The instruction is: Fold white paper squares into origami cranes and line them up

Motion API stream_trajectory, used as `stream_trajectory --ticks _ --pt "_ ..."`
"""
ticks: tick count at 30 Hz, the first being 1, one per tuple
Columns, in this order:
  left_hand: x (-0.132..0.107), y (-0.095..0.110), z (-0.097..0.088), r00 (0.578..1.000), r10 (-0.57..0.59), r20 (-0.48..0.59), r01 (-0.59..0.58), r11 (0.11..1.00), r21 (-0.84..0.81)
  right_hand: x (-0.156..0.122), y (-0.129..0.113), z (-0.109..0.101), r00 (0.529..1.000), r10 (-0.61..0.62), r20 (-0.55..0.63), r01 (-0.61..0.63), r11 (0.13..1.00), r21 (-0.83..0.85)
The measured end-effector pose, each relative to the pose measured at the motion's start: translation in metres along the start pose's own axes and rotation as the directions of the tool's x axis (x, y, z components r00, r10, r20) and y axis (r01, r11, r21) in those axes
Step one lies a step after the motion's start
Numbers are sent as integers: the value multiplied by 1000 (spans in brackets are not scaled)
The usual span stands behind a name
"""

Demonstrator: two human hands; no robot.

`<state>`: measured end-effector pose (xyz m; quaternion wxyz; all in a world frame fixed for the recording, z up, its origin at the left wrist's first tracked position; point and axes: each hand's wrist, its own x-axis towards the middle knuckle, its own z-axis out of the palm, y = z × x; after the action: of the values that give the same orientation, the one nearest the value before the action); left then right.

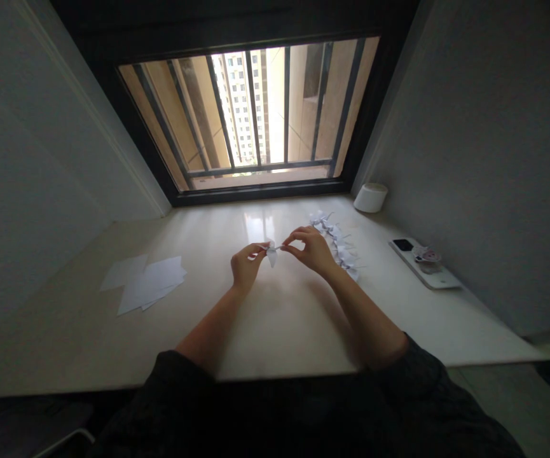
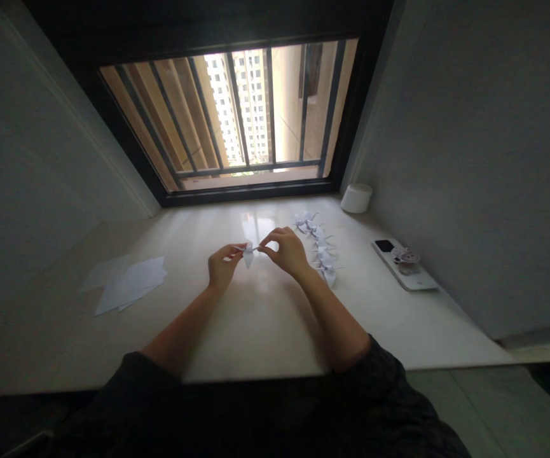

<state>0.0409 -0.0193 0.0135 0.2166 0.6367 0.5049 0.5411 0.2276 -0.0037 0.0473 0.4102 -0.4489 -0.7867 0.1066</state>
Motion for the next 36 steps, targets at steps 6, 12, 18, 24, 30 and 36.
stream_trajectory --ticks 6,12,18,24,30,36 --pt "-1 7 1 997 -18 70 22 998 -66 10 25 -51 999 -12 -34 8 995 -99" --pt "-2 -6 6 973 -76 218 68 997 46 26 118 -100 990 43 -137 -74 970 -233" --pt "-4 -13 7 947 -67 314 52 997 57 31 177 -79 984 112 -136 -146 950 -276" --pt "-2 -12 7 947 -72 312 67 997 27 30 193 -57 992 118 -50 -127 957 -263" --pt "-1 -13 7 917 -147 371 124 989 86 28 198 -49 986 167 16 -153 933 -326" --pt "-1 -16 8 907 -157 390 126 987 103 32 187 -54 984 167 54 -129 895 -426"
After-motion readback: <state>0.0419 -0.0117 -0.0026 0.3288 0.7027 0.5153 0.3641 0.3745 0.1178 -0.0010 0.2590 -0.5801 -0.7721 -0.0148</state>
